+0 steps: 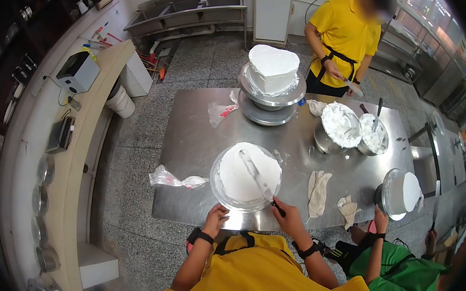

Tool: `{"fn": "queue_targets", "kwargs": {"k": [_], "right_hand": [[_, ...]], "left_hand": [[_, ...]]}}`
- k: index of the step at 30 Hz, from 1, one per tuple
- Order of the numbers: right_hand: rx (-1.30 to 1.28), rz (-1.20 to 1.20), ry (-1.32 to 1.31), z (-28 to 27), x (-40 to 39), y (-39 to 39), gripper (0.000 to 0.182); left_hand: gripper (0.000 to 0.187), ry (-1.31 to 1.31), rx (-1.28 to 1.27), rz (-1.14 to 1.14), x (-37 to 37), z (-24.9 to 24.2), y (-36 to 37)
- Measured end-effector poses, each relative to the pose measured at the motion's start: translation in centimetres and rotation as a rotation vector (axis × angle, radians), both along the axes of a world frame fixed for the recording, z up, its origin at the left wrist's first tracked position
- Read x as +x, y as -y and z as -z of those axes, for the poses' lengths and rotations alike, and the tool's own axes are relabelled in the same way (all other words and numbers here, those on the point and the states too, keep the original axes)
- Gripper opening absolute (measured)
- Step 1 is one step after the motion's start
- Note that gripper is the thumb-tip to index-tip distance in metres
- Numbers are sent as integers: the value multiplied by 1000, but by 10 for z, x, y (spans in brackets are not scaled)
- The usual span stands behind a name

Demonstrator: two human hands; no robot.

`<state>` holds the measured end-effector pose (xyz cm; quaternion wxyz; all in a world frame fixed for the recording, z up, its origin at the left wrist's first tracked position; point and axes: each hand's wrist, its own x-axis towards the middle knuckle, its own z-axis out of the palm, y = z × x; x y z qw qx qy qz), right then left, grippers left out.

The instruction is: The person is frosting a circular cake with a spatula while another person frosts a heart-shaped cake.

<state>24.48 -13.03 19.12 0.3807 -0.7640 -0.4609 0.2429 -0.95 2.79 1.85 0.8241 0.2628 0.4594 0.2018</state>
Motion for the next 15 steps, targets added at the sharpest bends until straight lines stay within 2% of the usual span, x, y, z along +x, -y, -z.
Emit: {"fn": "queue_targets", "kwargs": {"k": [1,5,9,13,14,15], "right_hand": [[0,0,0,1,1,0,38],[-2,-62,68,4,-4,0,37],[10,-161,30,10,-20,6,38],[28,-297,11,11,-36,11,39],[-155,-409,-47,7,-38,16,39],[-155,-411,-48,10,-39,17,39]], "left_hand": [[33,10,-3,-53,-2,2,-4],[26,-53,43,51,0,5,4],[26,-10,7,64,8,-2,30],[33,58,-23,174,17,-1,45],[32,58,-25,176,19,1,46],[31,58,-28,178,21,3,47]]}}
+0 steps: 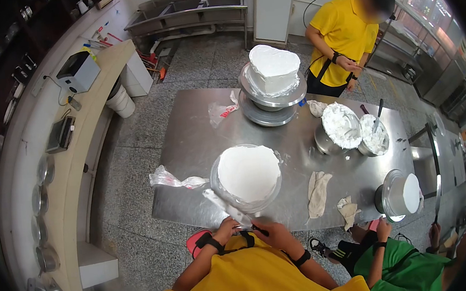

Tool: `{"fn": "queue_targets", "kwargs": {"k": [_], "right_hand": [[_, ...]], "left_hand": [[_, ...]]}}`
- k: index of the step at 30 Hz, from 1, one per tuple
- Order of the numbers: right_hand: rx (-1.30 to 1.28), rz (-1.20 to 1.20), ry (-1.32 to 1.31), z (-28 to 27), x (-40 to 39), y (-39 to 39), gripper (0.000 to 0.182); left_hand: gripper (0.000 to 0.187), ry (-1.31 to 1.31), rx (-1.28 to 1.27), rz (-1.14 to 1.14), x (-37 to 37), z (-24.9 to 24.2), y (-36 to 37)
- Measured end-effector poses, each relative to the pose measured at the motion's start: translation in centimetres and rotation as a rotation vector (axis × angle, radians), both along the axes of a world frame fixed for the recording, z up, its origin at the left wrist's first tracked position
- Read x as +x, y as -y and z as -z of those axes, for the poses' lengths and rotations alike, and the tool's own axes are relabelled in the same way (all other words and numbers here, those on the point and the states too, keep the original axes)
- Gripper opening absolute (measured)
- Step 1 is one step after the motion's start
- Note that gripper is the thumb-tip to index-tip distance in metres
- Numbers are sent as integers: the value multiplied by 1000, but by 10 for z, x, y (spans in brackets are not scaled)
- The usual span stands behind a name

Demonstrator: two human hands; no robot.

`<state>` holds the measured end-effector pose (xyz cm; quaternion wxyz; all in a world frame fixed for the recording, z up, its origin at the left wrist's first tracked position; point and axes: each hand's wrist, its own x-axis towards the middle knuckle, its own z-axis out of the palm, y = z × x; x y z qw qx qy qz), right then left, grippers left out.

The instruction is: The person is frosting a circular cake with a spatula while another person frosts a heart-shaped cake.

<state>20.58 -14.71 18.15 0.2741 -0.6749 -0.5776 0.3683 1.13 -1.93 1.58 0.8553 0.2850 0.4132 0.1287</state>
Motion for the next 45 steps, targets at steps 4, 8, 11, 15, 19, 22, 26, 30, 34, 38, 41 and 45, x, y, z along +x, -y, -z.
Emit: {"fn": "queue_targets", "kwargs": {"k": [4,8,11,15,19,22,26,30,34,38,41,45], "right_hand": [[157,121,-61,12,9,0,38],[252,376,-73,10,38,-4,37],[167,393,19,5,63,-6,37],[146,335,146,3,70,-1,36],[293,217,79,12,54,4,38],[67,35,69,7,32,13,40],[121,-55,39,-3,13,17,38],[145,162,5,3,22,6,37],[186,338,100,1,53,-2,37],[232,321,150,15,69,0,38],[190,298,165,17,65,6,38],[252,200,90,13,42,14,37]], "left_hand": [[32,17,15,-86,-4,23,-10],[38,-63,24,-222,-16,-12,-31],[43,-49,13,-244,-27,-17,-38],[46,-61,15,-243,-37,-18,-43],[45,-33,36,-280,-40,-20,-45],[45,-47,37,-305,-40,-10,-50],[45,-48,2,-307,-31,-21,-55],[39,-39,57,-251,-28,-13,-58],[25,-37,56,-222,-21,-11,-50],[20,-57,59,-220,-20,-5,-46],[20,-37,43,-224,-22,-1,-44],[20,-43,44,-198,-24,1,-40]]}}
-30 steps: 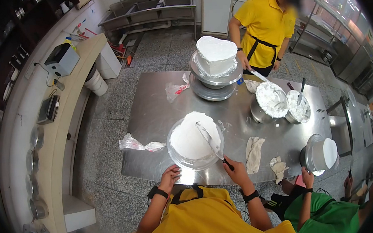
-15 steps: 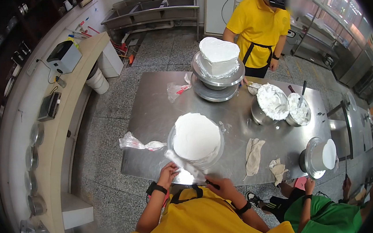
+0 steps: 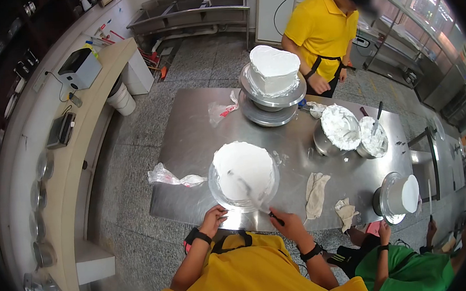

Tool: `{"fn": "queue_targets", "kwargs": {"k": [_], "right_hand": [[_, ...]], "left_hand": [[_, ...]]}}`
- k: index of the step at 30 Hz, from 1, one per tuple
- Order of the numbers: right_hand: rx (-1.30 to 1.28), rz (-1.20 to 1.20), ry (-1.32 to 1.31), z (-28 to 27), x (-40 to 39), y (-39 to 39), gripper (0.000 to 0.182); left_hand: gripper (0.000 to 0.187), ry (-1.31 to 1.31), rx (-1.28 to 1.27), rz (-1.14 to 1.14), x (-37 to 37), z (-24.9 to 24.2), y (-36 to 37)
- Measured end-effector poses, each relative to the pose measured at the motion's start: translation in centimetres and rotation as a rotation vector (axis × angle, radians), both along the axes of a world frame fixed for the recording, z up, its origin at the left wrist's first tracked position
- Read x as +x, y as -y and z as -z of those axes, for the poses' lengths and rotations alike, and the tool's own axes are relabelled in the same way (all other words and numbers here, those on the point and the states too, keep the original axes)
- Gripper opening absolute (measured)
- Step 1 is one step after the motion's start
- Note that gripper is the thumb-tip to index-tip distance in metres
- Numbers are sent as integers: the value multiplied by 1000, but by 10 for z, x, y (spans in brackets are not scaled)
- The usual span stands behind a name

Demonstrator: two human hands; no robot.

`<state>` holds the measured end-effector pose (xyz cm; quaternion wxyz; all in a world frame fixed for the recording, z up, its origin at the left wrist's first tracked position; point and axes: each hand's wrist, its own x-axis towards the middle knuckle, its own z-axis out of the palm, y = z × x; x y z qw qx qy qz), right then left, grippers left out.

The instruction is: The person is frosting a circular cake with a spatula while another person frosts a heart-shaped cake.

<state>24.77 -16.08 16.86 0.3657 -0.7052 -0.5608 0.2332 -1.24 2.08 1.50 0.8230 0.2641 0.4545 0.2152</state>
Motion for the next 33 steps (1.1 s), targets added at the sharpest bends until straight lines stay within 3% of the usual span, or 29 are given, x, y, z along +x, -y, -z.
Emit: {"fn": "queue_targets", "kwargs": {"k": [2,5,12,19,27,29,31,33], "right_hand": [[-92,-204,-8,-7,-13,5,40],[-140,-284,-46,-13,-30,11,38],[60,-10,-28,-19,-13,-11,38],[-75,123,77,-24,3,-35,39],[116,-94,-27,-1,-41,-28,39],[-202,-278,8,-13,-48,-22,39],[-253,-285,-5,-14,-49,-25,38],[-24,-129,-49,-7,-44,-26,38]], "left_hand": [[20,3,-7,16,3,2,0],[19,43,-14,-47,11,6,1],[21,17,-12,-2,5,-1,5],[27,-7,3,73,9,-11,20],[33,-22,41,-15,9,8,24],[38,-44,-25,-128,-3,46,12],[41,-63,-18,-124,0,3,4],[43,-46,68,-153,0,-4,1]]}}
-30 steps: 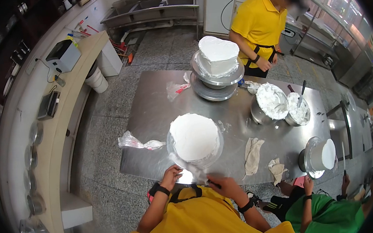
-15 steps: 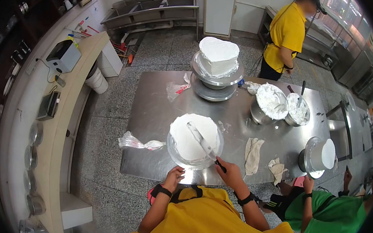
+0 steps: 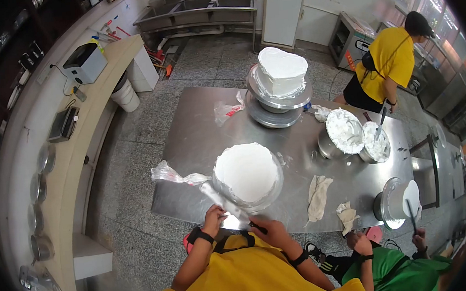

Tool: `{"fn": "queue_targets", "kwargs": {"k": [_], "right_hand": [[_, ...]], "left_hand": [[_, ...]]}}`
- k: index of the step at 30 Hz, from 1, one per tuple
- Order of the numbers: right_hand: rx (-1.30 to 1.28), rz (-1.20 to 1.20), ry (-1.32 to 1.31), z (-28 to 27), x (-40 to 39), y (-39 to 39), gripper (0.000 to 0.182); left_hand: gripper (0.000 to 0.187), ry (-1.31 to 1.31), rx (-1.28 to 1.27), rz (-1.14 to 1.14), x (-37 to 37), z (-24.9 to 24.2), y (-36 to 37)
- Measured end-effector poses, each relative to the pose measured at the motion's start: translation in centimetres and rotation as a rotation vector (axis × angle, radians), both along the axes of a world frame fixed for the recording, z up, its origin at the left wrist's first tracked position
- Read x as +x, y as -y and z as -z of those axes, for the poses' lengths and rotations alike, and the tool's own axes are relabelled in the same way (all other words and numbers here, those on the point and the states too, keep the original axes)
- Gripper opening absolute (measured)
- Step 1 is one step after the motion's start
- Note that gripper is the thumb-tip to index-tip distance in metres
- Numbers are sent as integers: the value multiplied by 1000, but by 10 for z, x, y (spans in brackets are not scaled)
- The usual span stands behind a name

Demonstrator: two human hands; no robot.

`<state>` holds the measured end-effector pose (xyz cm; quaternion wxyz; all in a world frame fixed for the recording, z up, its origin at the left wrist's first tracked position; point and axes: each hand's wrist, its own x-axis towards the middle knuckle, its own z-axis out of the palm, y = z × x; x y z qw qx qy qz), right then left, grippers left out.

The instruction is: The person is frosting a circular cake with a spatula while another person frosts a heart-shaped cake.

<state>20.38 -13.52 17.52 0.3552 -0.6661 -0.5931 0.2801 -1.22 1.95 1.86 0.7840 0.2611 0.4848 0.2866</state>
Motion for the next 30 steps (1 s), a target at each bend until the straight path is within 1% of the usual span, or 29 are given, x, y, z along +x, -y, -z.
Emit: {"fn": "queue_targets", "kwargs": {"k": [1,3,4,6,7,11,13,14,17,18,19,20,21,22,23,24,25,26,27,28,29,30], "right_hand": [[-1,3,1,-1,5,-1,38],[18,159,-46,-4,20,-7,38],[20,159,-47,-2,27,-9,38],[96,270,3,1,41,-15,38],[18,287,23,-3,47,-15,37],[-10,287,87,-13,60,-16,37],[-57,254,95,-16,60,-15,38],[-58,252,94,-14,58,-15,38],[-4,224,56,-6,43,-11,37],[-40,164,63,-11,35,-11,37],[-76,104,70,-13,27,-12,37],[-75,105,72,-8,17,-10,37],[-46,31,31,1,7,-6,37],[-17,-42,-9,5,1,-4,36],[-15,-40,-7,-2,-3,-5,36],[-98,-106,-38,-15,-8,-4,36],[-182,-174,-70,-22,-11,-4,36],[-181,-176,-71,-14,-11,-4,36],[-78,-116,-201,-6,-11,-5,36],[23,-52,-330,1,-8,-2,37],[20,-50,-330,7,-1,2,37],[-126,25,-609,3,9,3,39]], "left_hand": [[43,14,20,59,-1,-1,-3],[44,-5,-4,85,0,-6,0],[44,-25,-29,109,0,-11,2],[43,26,-71,104,-1,-15,6],[43,77,-115,99,0,-15,9],[43,66,-134,154,3,-13,21],[41,73,-135,246,7,-11,28],[41,72,-136,244,10,-10,30],[38,38,-151,358,15,-10,30],[38,38,-152,359,15,-8,30],[36,17,-173,309,14,-4,28],[35,-3,-192,260,14,0,26],[35,-1,-190,263,11,19,22],[33,-21,-214,217,5,48,19],[32,-42,-238,170,2,63,17],[32,-42,-235,171,2,53,16],[32,-36,-178,179,0,35,17],[34,-31,-122,186,-2,24,18],[35,-50,-189,169,-6,28,15],[35,-51,-192,169,-13,31,16],[36,-16,-173,164,-20,33,18],[39,20,-153,161,-23,30,19]]}}
